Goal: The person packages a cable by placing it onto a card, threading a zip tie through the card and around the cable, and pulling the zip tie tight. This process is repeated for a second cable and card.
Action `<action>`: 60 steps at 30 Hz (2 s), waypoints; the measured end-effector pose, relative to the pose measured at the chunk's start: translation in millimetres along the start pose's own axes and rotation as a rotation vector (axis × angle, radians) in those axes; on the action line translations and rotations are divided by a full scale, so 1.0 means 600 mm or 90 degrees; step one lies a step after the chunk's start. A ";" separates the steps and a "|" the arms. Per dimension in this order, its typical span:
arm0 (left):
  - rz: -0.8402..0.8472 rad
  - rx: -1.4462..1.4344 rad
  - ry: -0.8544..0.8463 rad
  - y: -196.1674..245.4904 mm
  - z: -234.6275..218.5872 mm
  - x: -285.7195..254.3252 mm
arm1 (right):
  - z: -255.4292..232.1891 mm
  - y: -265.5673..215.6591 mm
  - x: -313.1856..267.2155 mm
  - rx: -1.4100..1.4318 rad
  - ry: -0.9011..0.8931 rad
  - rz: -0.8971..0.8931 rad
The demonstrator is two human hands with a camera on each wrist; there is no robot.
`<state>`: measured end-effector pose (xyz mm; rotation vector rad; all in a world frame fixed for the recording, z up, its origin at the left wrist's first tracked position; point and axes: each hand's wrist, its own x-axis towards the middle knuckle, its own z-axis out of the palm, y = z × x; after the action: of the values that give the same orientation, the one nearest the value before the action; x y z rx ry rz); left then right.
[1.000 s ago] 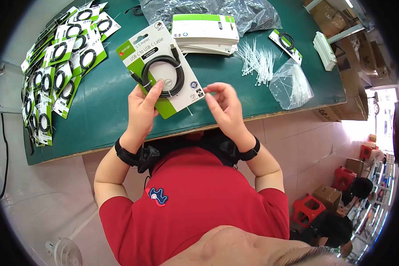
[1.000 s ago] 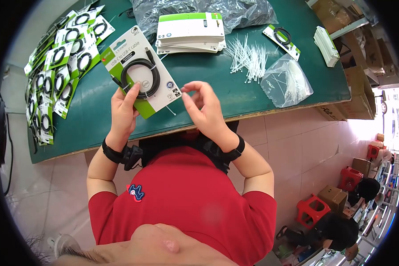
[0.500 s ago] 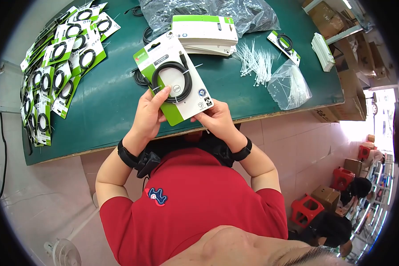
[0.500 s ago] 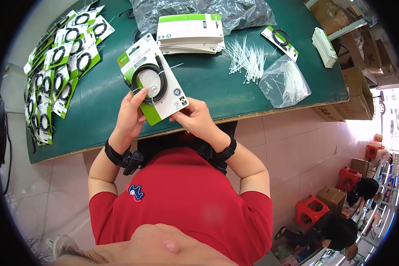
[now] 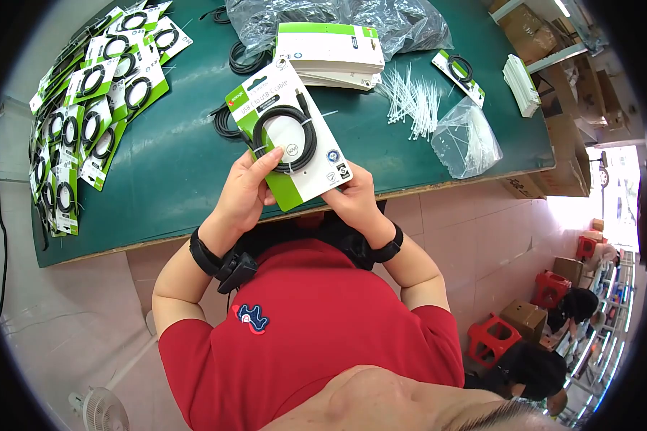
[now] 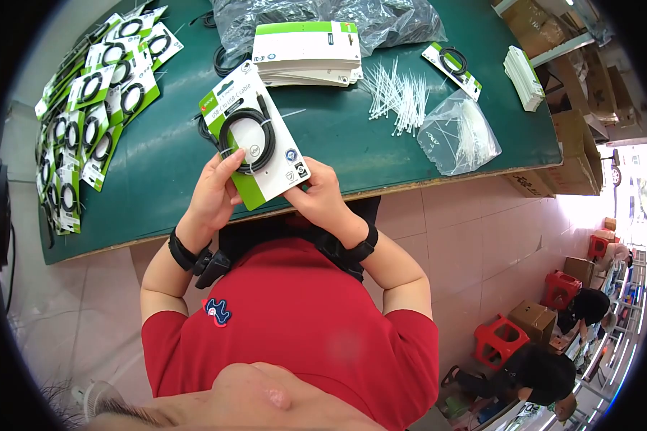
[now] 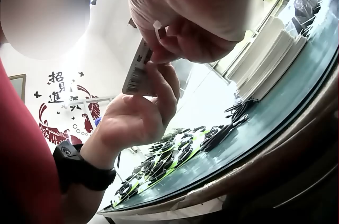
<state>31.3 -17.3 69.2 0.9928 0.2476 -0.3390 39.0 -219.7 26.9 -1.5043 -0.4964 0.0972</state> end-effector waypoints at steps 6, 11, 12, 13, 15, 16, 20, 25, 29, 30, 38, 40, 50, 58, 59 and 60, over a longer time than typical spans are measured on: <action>0.004 -0.004 -0.011 -0.008 -0.002 0.001 | 0.015 -0.011 0.006 -0.022 0.052 -0.049; 0.026 0.006 -0.001 -0.007 -0.013 0.000 | 0.007 0.011 0.002 -0.007 0.042 0.013; 0.033 0.020 0.002 -0.006 -0.014 -0.001 | 0.001 0.011 0.001 0.013 0.022 0.039; 0.039 0.034 0.004 -0.006 -0.015 -0.001 | -0.002 0.011 0.001 0.032 0.003 0.066; 0.044 0.046 0.006 -0.008 -0.016 -0.001 | -0.006 0.008 0.000 0.021 -0.003 0.059; 0.040 0.038 0.002 -0.010 -0.015 0.001 | -0.008 0.007 0.000 0.010 -0.009 0.052; 0.029 0.018 -0.005 -0.015 -0.009 0.003 | -0.002 0.018 -0.003 0.018 0.021 0.028; -0.011 -0.035 -0.020 -0.022 -0.008 0.003 | 0.013 0.017 -0.010 0.048 0.069 -0.008; -0.020 -0.053 -0.018 -0.026 -0.008 0.007 | 0.015 0.027 -0.006 0.066 0.092 -0.001; -0.016 -0.050 -0.012 -0.026 -0.008 0.007 | 0.015 0.026 -0.005 0.066 0.091 -0.001; 0.149 0.127 0.073 -0.002 -0.014 0.013 | -0.028 -0.004 0.034 -0.115 0.174 -0.054; 0.189 0.185 0.077 -0.003 -0.013 0.012 | -0.027 -0.047 0.051 -0.209 0.166 -0.142; 0.565 0.626 0.118 -0.008 0.004 0.021 | 0.031 -0.062 0.103 -0.498 0.164 -0.211; 0.602 0.727 0.099 -0.004 0.005 0.019 | 0.029 -0.047 0.103 -0.387 0.152 -0.094; 0.601 0.726 0.099 -0.004 0.004 0.020 | 0.030 -0.044 0.102 -0.388 0.144 -0.155; 0.576 0.710 0.095 -0.002 0.003 0.020 | 0.032 -0.041 0.102 -0.389 0.134 -0.216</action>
<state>42.2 -21.7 64.9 2.0977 -0.3228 0.5066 81.2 -181.9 66.0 -1.9688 -0.6365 -0.5167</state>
